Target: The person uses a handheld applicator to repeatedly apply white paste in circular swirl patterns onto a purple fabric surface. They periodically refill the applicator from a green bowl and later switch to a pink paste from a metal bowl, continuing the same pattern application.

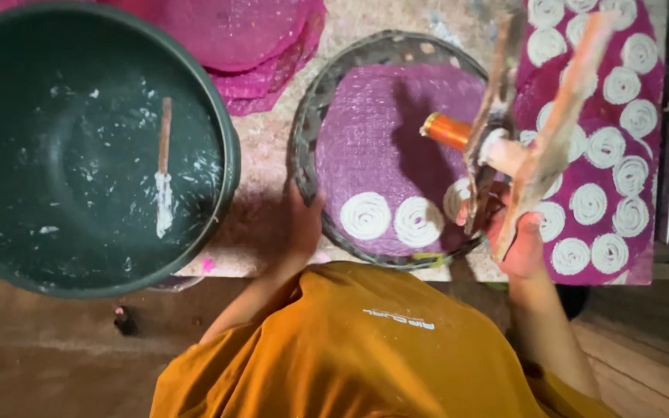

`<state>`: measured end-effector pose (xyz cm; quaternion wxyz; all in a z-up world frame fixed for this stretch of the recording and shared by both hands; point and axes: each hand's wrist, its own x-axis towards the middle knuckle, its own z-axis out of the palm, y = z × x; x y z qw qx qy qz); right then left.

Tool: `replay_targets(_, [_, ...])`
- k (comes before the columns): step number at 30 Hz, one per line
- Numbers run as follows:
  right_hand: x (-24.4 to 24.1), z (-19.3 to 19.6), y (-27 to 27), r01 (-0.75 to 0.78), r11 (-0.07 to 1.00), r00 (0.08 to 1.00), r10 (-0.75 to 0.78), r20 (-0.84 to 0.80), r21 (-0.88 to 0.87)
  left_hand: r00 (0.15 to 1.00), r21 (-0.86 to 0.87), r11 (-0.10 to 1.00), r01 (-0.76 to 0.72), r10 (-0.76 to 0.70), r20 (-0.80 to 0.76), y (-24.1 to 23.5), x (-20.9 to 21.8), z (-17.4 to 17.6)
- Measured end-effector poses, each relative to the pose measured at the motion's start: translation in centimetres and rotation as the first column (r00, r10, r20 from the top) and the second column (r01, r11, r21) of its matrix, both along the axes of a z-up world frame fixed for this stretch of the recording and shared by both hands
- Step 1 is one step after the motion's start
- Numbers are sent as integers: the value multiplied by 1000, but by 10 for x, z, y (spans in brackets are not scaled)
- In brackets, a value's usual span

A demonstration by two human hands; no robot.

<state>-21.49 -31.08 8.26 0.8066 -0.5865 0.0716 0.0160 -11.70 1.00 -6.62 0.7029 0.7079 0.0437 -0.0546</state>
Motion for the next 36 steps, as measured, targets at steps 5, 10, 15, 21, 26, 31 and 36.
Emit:
replay_targets(5, [13, -3, -10, -253, 967, 961, 256, -104, 44, 904, 433, 883, -182, -23, 427, 9, 6, 83])
replay_targets(10, [33, -4, -15, -531, 826, 716, 557, -421, 188, 857, -912, 194, 362, -453, 244, -13, 97, 129])
replay_targets(15, [64, 23, -25, -726, 687, 559, 589, -584, -2, 823, -899, -66, 434, -377, 425, -44, 119, 136])
replay_targets(21, [86, 21, 7, -748, 390, 658, 336, -674, -536, 891, -933, -76, 351, -280, 358, -36, 138, 117])
replay_targets(26, [92, 33, 21, -716, 447, 691, 343, -636, -537, 918, -951, -68, 302, -248, 309, -33, 137, 107])
replay_targets(31, [100, 51, 27, -633, 491, 772, 343, -536, -598, 902, -936, -113, 332, -254, 350, -35, 151, 117])
replay_targets(36, [95, 54, 40, -671, 557, 730, 380, -568, -490, 909, -934, -76, 349, -217, 357, -19, 145, 131])
